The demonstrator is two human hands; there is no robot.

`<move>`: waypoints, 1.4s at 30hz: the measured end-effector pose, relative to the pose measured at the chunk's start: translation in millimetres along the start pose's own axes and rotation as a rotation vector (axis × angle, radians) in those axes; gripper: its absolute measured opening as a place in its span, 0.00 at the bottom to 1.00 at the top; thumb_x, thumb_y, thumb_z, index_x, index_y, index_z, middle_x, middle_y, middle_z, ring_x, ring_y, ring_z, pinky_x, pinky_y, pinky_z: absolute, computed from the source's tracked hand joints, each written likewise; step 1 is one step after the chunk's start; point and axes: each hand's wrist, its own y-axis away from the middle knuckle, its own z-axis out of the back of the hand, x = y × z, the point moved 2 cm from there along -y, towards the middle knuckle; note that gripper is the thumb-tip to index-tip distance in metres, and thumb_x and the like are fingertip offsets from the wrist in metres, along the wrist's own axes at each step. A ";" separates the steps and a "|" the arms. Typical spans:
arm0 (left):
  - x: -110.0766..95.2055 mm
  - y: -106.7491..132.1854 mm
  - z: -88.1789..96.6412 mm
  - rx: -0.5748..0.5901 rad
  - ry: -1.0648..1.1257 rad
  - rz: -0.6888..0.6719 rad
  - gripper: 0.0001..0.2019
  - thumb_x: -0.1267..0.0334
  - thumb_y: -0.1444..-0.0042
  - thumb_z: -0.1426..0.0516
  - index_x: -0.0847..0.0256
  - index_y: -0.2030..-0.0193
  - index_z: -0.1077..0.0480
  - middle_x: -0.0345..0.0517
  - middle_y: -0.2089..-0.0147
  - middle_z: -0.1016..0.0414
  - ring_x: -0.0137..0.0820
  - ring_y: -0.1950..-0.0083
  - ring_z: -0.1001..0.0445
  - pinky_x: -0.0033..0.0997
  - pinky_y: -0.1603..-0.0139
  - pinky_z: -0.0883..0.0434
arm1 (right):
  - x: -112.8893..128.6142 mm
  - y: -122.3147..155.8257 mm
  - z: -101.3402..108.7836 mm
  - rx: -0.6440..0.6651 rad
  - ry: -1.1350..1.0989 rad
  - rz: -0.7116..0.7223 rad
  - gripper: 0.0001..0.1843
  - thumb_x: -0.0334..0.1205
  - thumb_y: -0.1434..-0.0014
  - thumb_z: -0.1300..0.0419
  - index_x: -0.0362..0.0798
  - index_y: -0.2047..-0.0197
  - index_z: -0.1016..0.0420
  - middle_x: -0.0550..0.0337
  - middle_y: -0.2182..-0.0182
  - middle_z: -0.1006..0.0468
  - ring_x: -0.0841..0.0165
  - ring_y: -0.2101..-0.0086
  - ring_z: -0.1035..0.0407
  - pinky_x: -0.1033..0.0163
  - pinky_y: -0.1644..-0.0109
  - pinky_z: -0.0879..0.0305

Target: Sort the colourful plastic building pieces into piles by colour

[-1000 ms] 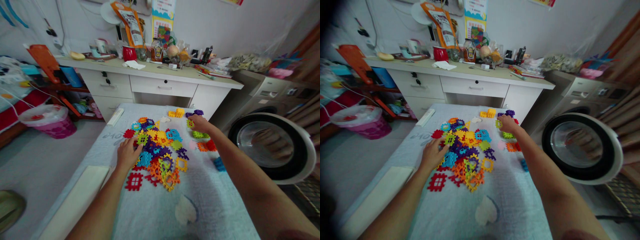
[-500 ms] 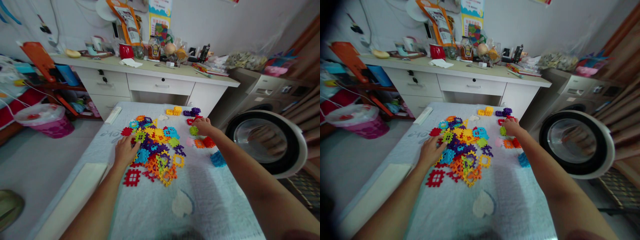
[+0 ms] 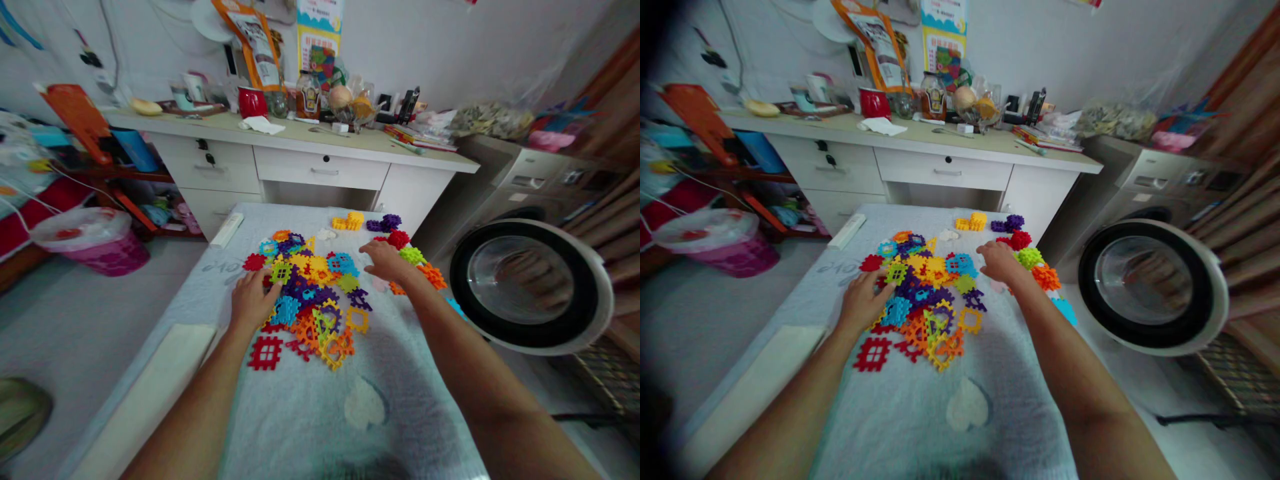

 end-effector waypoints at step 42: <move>2.9 -0.5 -3.4 -0.026 0.019 -0.021 0.20 0.49 0.40 0.47 0.59 0.48 0.27 0.53 0.48 0.23 0.45 0.45 0.26 0.47 0.40 0.33 | 19.5 6.9 -63.4 -0.116 -0.380 -0.099 0.34 0.32 0.46 0.41 0.44 0.35 0.33 0.47 0.38 0.28 0.56 0.42 0.35 0.54 0.37 0.43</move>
